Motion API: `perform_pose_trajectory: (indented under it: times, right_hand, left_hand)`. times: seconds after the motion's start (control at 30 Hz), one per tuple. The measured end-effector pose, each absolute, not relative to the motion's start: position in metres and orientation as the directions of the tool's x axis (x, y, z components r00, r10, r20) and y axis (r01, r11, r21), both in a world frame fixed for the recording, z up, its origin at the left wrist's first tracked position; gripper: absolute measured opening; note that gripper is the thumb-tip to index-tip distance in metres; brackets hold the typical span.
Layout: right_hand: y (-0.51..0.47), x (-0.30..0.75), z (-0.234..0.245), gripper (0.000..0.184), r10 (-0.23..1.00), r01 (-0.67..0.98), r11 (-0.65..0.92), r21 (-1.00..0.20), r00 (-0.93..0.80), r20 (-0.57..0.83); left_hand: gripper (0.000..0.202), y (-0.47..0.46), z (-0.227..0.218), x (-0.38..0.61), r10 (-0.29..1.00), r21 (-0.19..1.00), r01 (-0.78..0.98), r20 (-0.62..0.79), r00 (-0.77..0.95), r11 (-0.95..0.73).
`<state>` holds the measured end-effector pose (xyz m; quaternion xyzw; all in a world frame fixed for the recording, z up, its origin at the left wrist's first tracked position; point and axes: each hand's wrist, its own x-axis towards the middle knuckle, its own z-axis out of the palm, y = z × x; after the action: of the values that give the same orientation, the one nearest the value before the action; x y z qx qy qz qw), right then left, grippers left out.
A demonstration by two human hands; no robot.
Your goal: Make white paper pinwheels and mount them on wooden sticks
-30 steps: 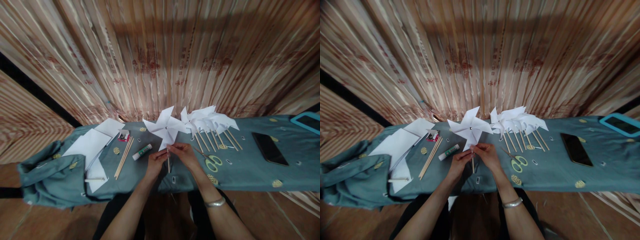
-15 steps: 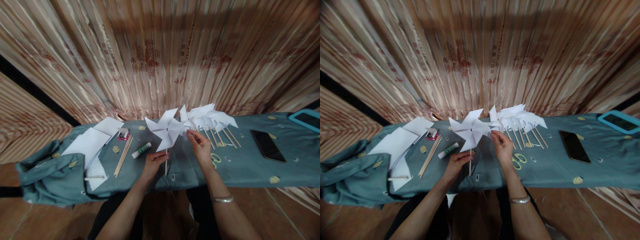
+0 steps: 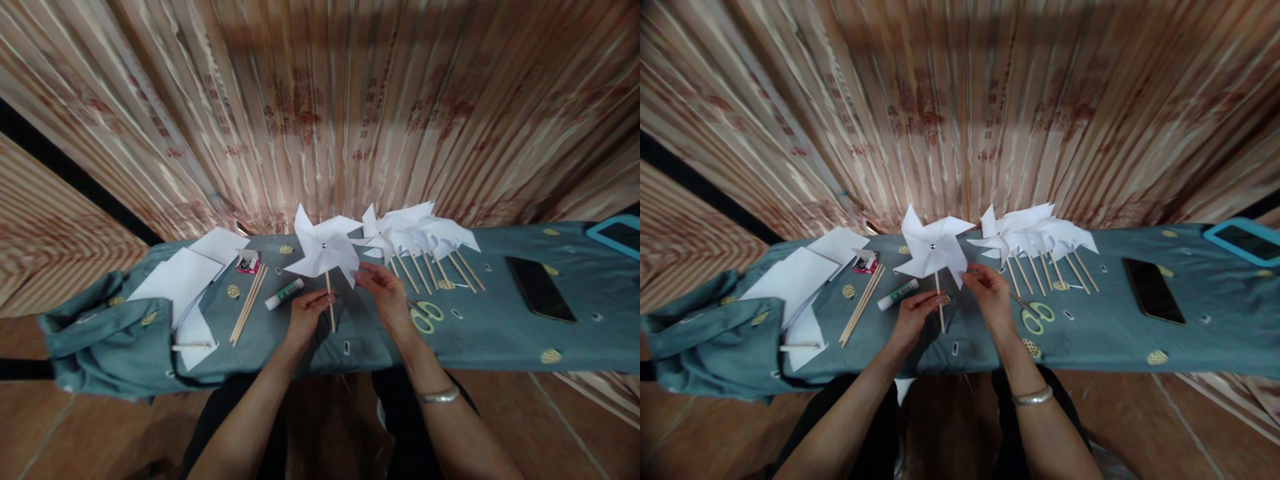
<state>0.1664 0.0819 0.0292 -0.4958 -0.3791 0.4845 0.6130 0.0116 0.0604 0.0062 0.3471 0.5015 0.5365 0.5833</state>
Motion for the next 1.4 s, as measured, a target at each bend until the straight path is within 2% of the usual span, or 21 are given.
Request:
perform_pose_trajectory:
  times: [0.17,0.33,0.57,0.7,0.83,0.9,1.1,1.4]
  right_hand:
    - [0.076,0.156,0.032,0.043,0.992,-0.276,-0.04,-0.96,0.107,-0.072]
    - [0.072,0.145,0.032,0.037,0.998,-0.265,-0.051,-0.963,0.032,-0.062]
    - [0.065,0.14,0.031,0.024,0.994,0.088,0.108,-0.99,0.0,0.108]
    - [0.063,0.159,0.038,0.029,0.975,0.161,0.16,-0.974,0.129,0.181]
    - [0.069,0.19,0.036,0.025,0.895,0.076,0.182,-0.98,0.399,0.197]
    - [0.074,0.199,0.032,0.03,0.873,0.025,0.195,-0.981,0.451,0.185]
    - [0.089,0.195,0.026,0.035,0.916,-0.126,0.207,-0.97,0.372,0.147]
    - [0.085,0.183,0.023,0.026,0.954,-0.227,0.101,-0.969,0.297,0.03]
  left_hand:
    - [0.03,0.062,0.003,0.012,0.976,0.941,-0.295,-0.202,-0.086,0.168]
    - [0.028,0.063,0.001,0.014,0.98,0.947,-0.288,-0.179,-0.092,0.146]
    - [0.026,0.063,0.005,0.014,0.986,0.955,-0.269,-0.152,-0.069,0.128]
    - [0.03,0.061,0.01,0.01,0.983,0.954,-0.257,-0.175,-0.058,0.154]
    - [0.03,0.058,0.01,0.007,0.984,0.961,-0.22,-0.176,-0.016,0.168]
    - [0.03,0.056,0.009,0.006,0.984,0.966,-0.194,-0.177,0.003,0.174]
    - [0.03,0.054,0.005,0.005,0.982,0.972,-0.142,-0.177,0.072,0.186]
    - [0.029,0.059,0.004,0.006,0.984,0.971,-0.158,-0.18,0.006,0.179]
